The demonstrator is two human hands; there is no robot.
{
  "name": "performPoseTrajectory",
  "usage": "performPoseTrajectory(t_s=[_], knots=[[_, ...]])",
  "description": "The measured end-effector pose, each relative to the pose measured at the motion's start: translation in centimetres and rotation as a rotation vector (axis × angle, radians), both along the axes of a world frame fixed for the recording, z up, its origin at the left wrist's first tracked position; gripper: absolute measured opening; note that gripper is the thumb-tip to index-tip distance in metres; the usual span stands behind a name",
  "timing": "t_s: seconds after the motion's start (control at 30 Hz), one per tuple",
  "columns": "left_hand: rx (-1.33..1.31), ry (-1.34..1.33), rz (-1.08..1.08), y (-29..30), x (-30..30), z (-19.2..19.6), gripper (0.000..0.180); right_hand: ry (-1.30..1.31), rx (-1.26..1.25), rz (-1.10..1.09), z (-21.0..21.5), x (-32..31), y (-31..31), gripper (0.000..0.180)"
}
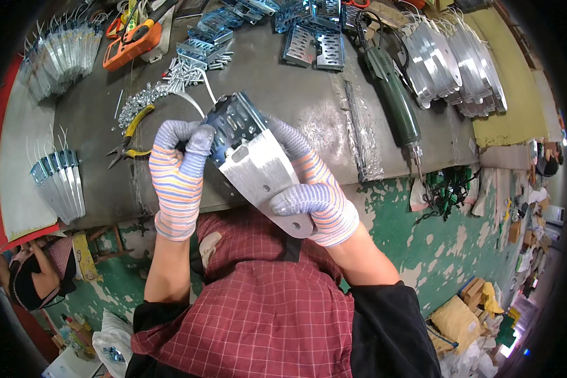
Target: The person is assembling small metal components onto a larger baseplate and using an electric screwdriver to secure them.
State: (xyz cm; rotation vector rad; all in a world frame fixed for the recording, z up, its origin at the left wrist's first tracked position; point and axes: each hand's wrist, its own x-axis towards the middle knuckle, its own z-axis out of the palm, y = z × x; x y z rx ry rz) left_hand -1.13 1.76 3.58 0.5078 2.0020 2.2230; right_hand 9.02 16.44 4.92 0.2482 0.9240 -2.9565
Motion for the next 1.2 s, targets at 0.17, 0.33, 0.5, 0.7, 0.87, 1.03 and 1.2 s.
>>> performPoseTrajectory(t_s=[0.17, 0.33, 0.5, 0.7, 0.87, 1.03, 1.2], knots=[[-0.279, 0.258, 0.113, -0.4, -0.1, -1.8, 0.014, 0.037, 0.138, 0.035, -0.8, 0.5, 0.3, 0.089], [-0.359, 0.375, 0.232, -0.9, -0.1, -3.4, 0.018, -0.008, 0.180, 0.067, -0.3, 0.1, 0.1, 0.088], [-0.354, 0.500, 0.197, -1.4, -0.6, -3.4, 0.018, -0.060, 0.035, 0.018, 0.8, 0.3, -0.8, 0.093], [-0.425, 0.542, 0.137, -2.4, -0.6, -2.8, 0.020, -0.009, 0.234, 0.014, 0.1, 0.6, -1.1, 0.089], [-0.456, 0.857, 0.283, -2.6, -0.8, -3.0, 0.021, -0.084, -0.188, 0.071, 1.2, 0.4, -1.5, 0.095], [-0.460, 0.553, 0.055, -2.9, -1.5, -3.4, 0.021, -0.058, -0.080, 0.066, 0.5, 0.6, -1.4, 0.087], [-0.194, 0.204, 0.323, -3.5, 1.9, -3.1, 0.025, 0.172, 0.833, -0.095, -0.4, 1.2, -2.8, 0.075]])
